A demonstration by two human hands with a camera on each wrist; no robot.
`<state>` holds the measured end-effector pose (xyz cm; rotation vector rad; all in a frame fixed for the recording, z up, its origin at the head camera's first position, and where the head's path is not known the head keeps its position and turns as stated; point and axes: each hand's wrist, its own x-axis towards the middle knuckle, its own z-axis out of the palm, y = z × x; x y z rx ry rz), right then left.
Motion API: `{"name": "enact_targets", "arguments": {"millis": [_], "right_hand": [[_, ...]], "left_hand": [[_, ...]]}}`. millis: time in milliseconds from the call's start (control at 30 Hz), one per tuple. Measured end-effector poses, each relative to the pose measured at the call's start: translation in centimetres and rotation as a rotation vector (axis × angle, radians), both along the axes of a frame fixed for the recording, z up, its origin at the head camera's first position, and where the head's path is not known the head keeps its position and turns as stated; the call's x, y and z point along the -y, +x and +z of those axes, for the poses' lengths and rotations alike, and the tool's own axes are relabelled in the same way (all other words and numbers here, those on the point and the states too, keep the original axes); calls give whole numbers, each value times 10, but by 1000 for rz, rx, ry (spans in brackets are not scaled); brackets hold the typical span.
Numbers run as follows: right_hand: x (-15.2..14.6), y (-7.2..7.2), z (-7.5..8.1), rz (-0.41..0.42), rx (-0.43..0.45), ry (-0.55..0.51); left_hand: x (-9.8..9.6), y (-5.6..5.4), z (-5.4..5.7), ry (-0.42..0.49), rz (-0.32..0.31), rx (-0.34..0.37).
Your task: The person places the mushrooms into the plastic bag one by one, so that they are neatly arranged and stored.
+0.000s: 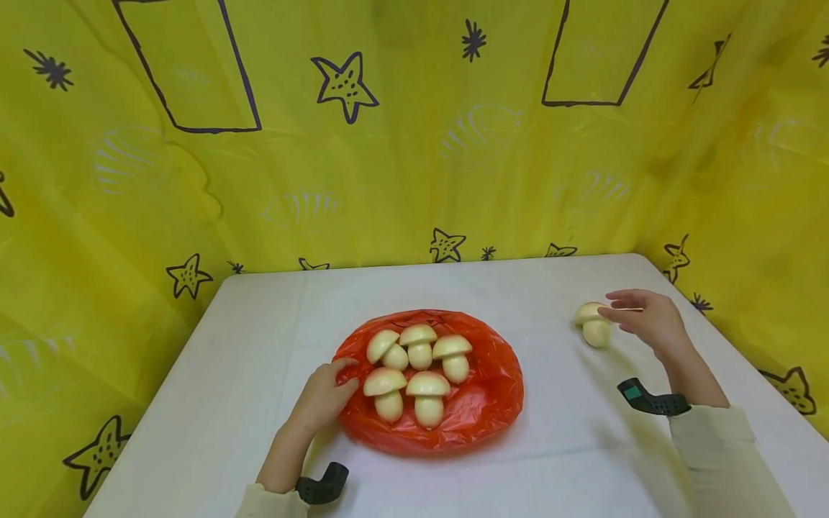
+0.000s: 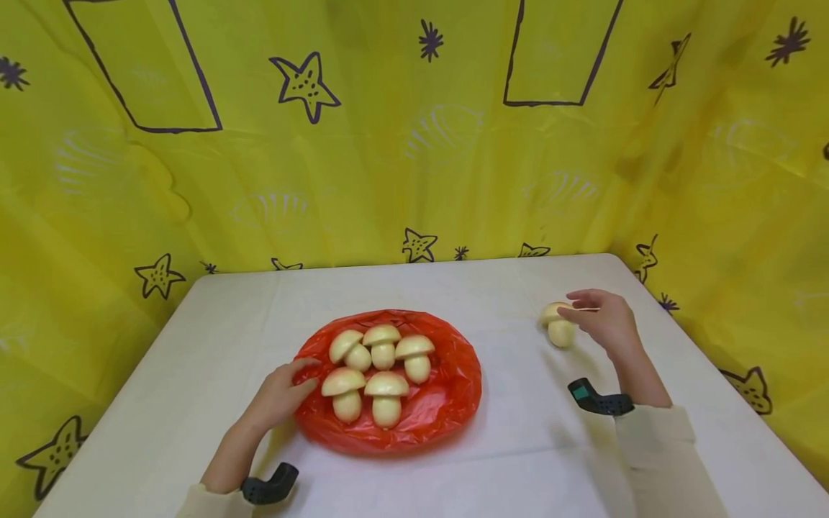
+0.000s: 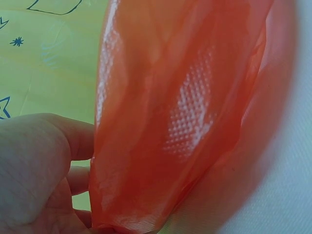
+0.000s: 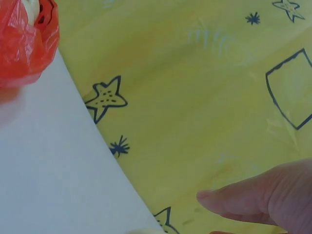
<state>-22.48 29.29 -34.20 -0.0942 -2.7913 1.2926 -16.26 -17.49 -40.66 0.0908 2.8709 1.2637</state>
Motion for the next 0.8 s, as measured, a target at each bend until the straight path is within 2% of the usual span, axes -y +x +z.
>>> {"name": "enact_targets", "arguments": {"millis": [100,333,467,600,800], "right_hand": [[-3,-5,-6,-9,7,0],[-5,-13,-21,-33,-27,88],[-6,-18,-25,-32,-42,131],[-7,-24,-26,-26,-9,168],[-6,-33,-27,30,53,209]], "left_hand": [[0,0,1,-5,1,-4],[-1,1,3,-25,1,-38],[-1,2,4,-25,0,-36],[-1,1,4,-26,-3,-38],[0,0,1,-26,-7,-43]]}}
